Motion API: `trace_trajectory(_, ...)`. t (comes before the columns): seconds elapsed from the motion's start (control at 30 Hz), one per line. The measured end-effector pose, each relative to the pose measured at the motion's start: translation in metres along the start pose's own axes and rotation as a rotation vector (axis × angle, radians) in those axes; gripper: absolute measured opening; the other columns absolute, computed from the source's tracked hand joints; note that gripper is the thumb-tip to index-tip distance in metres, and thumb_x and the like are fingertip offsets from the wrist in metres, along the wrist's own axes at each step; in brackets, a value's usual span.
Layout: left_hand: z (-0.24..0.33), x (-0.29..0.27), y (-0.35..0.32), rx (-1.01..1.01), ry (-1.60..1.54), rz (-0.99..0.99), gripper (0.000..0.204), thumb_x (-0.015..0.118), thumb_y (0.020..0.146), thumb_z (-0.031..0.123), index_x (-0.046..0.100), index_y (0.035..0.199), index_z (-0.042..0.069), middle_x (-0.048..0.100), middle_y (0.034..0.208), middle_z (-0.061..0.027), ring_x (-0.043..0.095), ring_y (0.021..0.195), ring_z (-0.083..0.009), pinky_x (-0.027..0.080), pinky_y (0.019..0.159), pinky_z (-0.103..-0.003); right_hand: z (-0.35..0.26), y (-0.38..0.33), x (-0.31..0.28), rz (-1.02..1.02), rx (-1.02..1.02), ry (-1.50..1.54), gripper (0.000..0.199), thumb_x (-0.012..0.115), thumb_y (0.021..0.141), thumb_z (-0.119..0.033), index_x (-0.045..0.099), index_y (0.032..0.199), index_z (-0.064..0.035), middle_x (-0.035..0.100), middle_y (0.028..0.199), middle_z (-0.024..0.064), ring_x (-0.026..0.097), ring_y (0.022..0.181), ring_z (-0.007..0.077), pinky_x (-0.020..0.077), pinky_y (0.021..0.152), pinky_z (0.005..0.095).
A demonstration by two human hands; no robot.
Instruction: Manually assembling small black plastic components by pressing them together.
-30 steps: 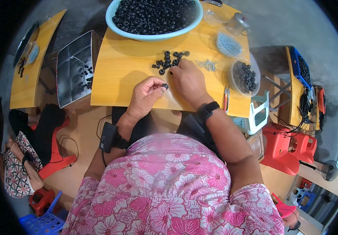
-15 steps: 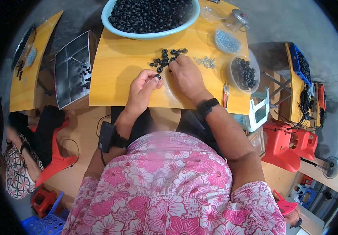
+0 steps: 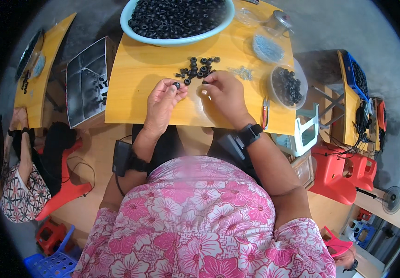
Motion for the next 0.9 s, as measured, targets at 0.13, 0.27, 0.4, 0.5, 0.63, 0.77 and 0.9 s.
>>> trace_trajectory(0.13,0.003,-0.004,-0.006,-0.015,-0.054,0.063,0.015,0.054,0.098,0.013,0.054,0.108,0.002,0.062,0.101,-0.0073,0.062,0.094,-0.0152,0.051,0.09,-0.032,0.017,-0.011,0.004,-0.068,0.224,0.325,0.009,0.066,0.086,-0.001,0.062,0.092,0.0007,0.065,0.083,0.0028,0.059,0.069,0.009,0.0479,0.064,0.0226)
trace_trajectory(0.27,0.0,0.004,-0.009,-0.015,0.146,0.03,0.014,0.058,0.095,0.01,0.055,0.105,0.0,0.063,0.095,-0.005,0.061,0.088,-0.0113,0.052,0.083,-0.027,0.021,-0.023,0.004,-0.093,0.281,0.444,0.007,0.066,0.086,0.0,0.062,0.091,-0.0005,0.064,0.082,0.0028,0.059,0.069,0.0094,0.0483,0.065,0.023)
trace_trajectory(0.4,0.0,0.01,-0.014,0.007,0.354,-0.025,0.011,0.059,0.093,0.007,0.057,0.101,-0.001,0.061,0.091,-0.003,0.058,0.085,-0.0084,0.049,0.078,-0.023,0.014,-0.03,0.008,-0.108,0.307,0.543,0.008,0.066,0.085,0.0,0.062,0.091,-0.0013,0.065,0.082,0.0033,0.06,0.07,0.0103,0.049,0.066,0.0236)
trace_trajectory(0.5,0.002,0.017,-0.014,0.047,0.44,-0.082,0.011,0.057,0.094,0.007,0.057,0.102,0.0,0.059,0.089,0.0002,0.057,0.083,-0.0062,0.049,0.08,-0.023,0.013,-0.033,0.011,-0.106,0.316,0.581,0.009,0.067,0.084,0.0,0.062,0.092,-0.0015,0.065,0.083,0.0037,0.061,0.072,0.0107,0.0495,0.068,0.0238)
trace_trajectory(0.63,0.005,0.021,-0.014,0.057,0.443,-0.106,0.01,0.059,0.093,0.007,0.057,0.1,0.0,0.058,0.087,0.001,0.056,0.082,-0.006,0.047,0.078,-0.022,0.013,-0.034,0.011,-0.098,0.296,0.61,0.01,0.067,0.084,0.001,0.062,0.092,-0.002,0.065,0.085,0.004,0.062,0.074,0.0112,0.05,0.07,0.0243)
trace_trajectory(0.77,0.006,0.024,-0.014,0.022,0.401,-0.119,0.012,0.061,0.091,0.005,0.058,0.1,-0.002,0.059,0.089,-0.002,0.055,0.084,-0.0073,0.048,0.078,-0.023,0.018,-0.031,0.011,-0.069,0.242,0.649,0.01,0.066,0.084,0.001,0.062,0.092,-0.0024,0.065,0.086,0.0039,0.061,0.074,0.0109,0.0502,0.07,0.0249)
trace_trajectory(0.9,0.005,0.022,-0.014,0.026,0.401,-0.123,0.012,0.061,0.091,0.005,0.058,0.1,-0.002,0.059,0.09,-0.0024,0.055,0.084,-0.0073,0.048,0.078,-0.023,0.016,-0.031,0.014,-0.102,0.25,0.545,0.01,0.067,0.083,0.001,0.062,0.091,-0.002,0.066,0.085,0.0035,0.062,0.075,0.0101,0.05,0.069,0.0238)
Point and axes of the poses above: each hand's wrist, its own y-axis towards the middle knuckle, its own x-axis out of the palm, z = x × y, the point moved 8 cm from there along y, towards the middle knuckle
